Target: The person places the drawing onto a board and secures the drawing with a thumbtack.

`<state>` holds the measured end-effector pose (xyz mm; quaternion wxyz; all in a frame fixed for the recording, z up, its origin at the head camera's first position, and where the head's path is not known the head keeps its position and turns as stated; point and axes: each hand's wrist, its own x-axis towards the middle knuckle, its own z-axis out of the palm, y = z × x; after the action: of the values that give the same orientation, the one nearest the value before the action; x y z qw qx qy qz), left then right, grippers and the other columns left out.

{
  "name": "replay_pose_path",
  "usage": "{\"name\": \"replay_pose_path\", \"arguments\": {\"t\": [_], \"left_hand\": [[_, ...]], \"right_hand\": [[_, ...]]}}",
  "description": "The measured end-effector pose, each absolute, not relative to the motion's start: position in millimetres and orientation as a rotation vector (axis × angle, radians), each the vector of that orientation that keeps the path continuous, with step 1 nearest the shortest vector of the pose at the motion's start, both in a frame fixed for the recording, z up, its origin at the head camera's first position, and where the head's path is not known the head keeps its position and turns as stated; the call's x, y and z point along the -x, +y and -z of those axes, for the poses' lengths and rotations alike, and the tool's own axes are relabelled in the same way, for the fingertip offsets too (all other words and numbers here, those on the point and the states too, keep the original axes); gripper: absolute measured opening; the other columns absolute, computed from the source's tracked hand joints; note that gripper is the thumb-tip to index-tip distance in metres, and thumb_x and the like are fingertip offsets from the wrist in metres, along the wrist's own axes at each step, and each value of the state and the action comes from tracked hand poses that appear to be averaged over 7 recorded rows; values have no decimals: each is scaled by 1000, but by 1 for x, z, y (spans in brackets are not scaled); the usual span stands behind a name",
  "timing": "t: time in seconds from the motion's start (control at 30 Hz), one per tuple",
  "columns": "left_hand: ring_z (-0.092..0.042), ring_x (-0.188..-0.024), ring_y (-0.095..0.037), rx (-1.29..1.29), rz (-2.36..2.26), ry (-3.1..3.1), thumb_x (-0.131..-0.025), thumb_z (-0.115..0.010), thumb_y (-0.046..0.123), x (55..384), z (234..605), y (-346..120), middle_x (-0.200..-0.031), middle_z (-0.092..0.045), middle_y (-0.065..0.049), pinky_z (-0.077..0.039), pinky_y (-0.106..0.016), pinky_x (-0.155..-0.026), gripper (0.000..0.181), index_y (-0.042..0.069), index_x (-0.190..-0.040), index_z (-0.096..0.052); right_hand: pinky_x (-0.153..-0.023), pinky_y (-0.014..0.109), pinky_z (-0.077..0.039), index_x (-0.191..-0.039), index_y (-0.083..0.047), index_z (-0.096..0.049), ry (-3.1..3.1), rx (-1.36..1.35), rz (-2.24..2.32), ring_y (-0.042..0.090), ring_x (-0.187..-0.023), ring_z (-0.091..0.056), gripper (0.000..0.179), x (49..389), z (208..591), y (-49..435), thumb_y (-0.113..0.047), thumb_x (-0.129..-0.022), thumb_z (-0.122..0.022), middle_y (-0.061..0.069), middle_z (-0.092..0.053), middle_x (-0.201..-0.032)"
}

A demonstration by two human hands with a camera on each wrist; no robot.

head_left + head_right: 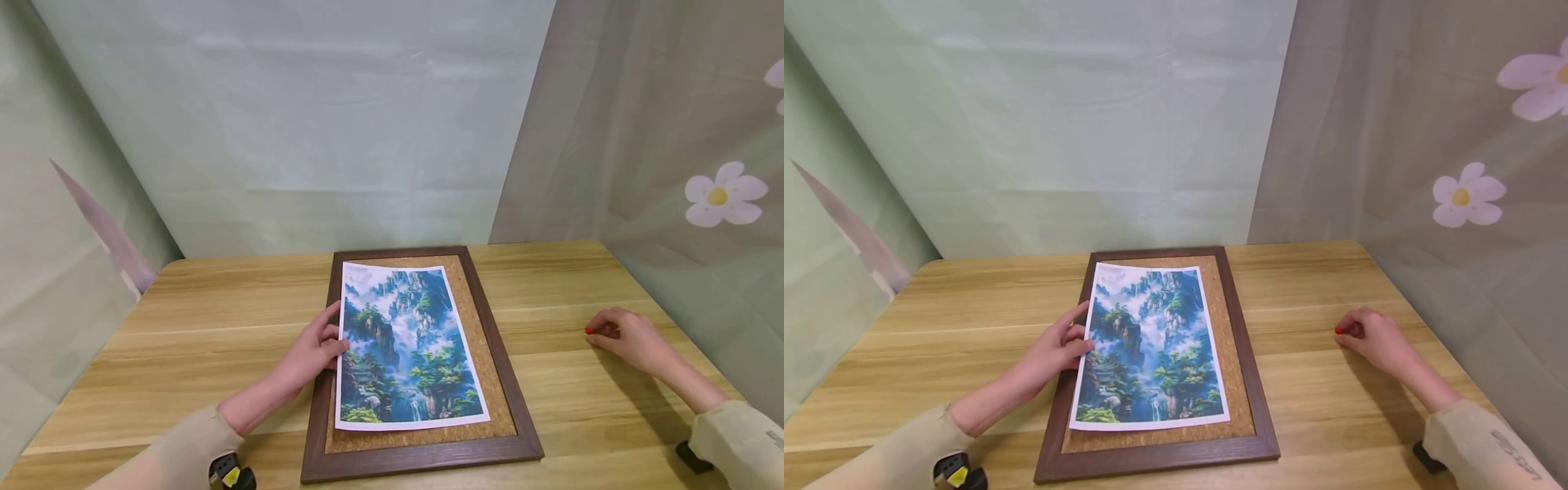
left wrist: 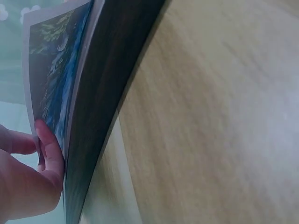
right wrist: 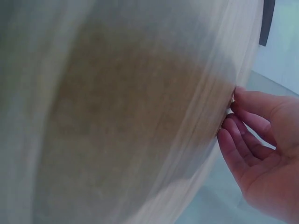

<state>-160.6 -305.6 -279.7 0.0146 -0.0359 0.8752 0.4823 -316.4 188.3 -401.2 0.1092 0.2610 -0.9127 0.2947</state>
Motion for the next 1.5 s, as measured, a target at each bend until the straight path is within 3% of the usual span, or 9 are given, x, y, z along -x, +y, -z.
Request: {"name": "replay_pose_path", "arguments": {"t": [0.6, 0.93, 1.5], "left_hand": [[-56, -57, -16, 127, -1305, 2806, -97, -56, 4, 161, 281, -303, -105, -58, -17, -55, -29, -57, 73, 1, -157, -15], [-58, -57, -14, 113, -1178, 2873, -96, -57, 2, 159, 276, -301, -104, -60, -16, -56, -28, -56, 70, -5, -155, -20], [-59, -56, -13, 130, -1107, 2901, -93, -60, -1, 160, 274, -302, -95, -57, -12, -57, -27, -54, 70, -5, -153, -25]], "right_hand": [[-59, 20, -45, -81, -15, -72, -2685, -775, -817, -8, -67, -49, 8, 325, 399, 185, -8, -82, -76, -4, -69, -78], [-57, 20, -44, -81, -14, -72, -2694, -786, -838, -7, -65, -48, 8, 326, 398, 183, -7, -84, -75, -4, -68, -77], [-57, 20, -42, -81, -14, -71, -2698, -799, -833, -7, -65, -47, 7, 332, 397, 181, -8, -84, -75, -4, -68, -77]]}}
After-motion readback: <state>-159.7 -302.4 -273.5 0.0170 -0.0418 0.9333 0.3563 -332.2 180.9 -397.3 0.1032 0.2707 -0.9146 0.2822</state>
